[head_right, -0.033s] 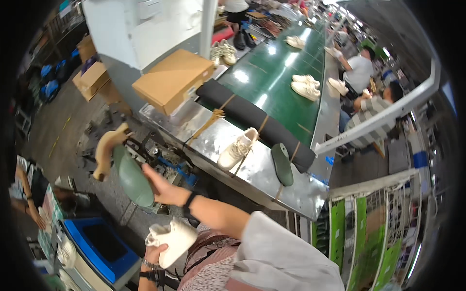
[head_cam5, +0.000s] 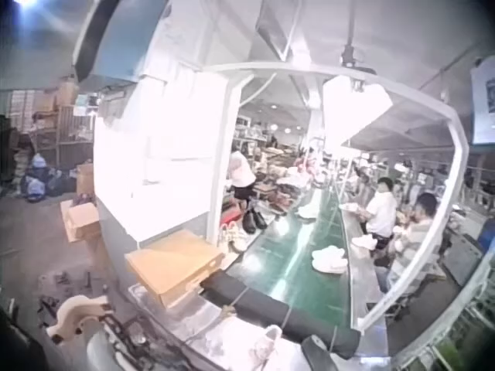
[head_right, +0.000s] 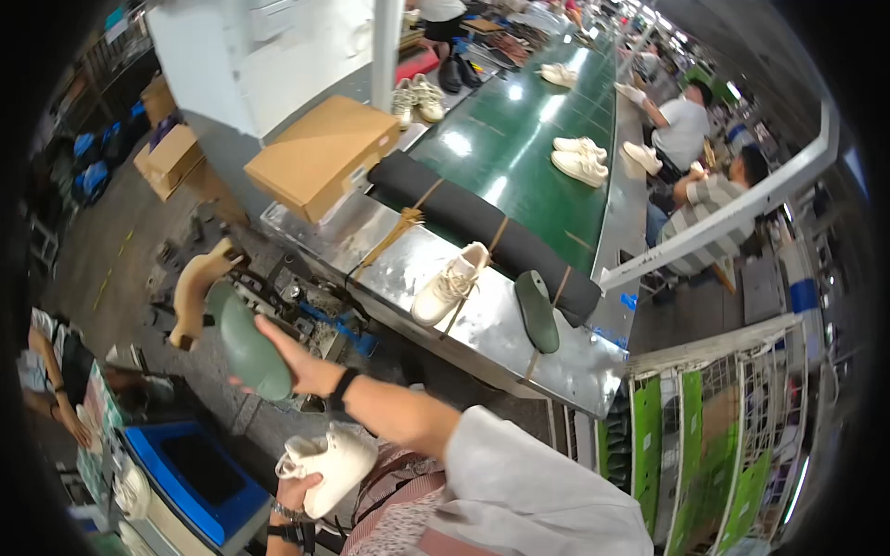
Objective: Inserting shoe lasts into shoes and using a lasting machine on a production line.
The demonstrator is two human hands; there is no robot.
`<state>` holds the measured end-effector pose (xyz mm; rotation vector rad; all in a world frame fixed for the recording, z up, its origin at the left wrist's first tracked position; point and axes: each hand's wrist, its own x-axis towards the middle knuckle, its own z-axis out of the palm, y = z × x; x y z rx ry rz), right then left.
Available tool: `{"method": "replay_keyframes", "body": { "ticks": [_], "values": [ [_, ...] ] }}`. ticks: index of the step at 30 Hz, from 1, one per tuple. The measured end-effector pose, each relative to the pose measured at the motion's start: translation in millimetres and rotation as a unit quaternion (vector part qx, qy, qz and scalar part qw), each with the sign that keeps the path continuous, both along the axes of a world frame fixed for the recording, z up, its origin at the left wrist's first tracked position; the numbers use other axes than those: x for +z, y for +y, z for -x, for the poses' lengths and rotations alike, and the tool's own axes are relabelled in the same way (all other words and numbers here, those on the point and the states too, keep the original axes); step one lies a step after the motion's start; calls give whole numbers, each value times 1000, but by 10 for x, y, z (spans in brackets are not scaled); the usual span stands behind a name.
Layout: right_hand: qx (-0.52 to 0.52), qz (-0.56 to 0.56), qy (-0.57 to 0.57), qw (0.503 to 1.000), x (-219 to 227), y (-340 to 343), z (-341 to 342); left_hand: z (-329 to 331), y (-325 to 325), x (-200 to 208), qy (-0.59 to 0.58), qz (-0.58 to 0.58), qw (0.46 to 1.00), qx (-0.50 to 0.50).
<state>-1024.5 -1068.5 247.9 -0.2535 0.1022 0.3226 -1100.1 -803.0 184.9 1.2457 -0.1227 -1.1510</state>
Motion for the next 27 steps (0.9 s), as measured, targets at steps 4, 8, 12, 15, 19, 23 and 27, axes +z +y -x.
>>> {"method": "replay_keyframes", "body": {
  "ticks": [4,8,12,15,19,23,27],
  "values": [
    [-40,45,36,998,96,126,22,61,-253,-99,-66,-31,997,-29],
    [-135,375,-137,907,395,-626,662,85,-1047,-255,-170,-171,962,-129],
    [-298,642,-52,705,355,-1834,1810,246,-2357,-407,-225,-70,955,-179],
    [-412,731,156,521,188,-2719,2702,430,-3409,-68,-332,-23,907,-257],
    [-418,751,384,336,-443,-3461,3696,548,-4475,-463,-425,41,855,-294],
    [-331,756,449,342,-1151,-3495,4206,414,-4701,-914,-534,-124,770,-327],
    [-378,756,422,327,-1528,-3332,4203,181,-4715,-1022,-461,-90,842,-267]
  ]
}}
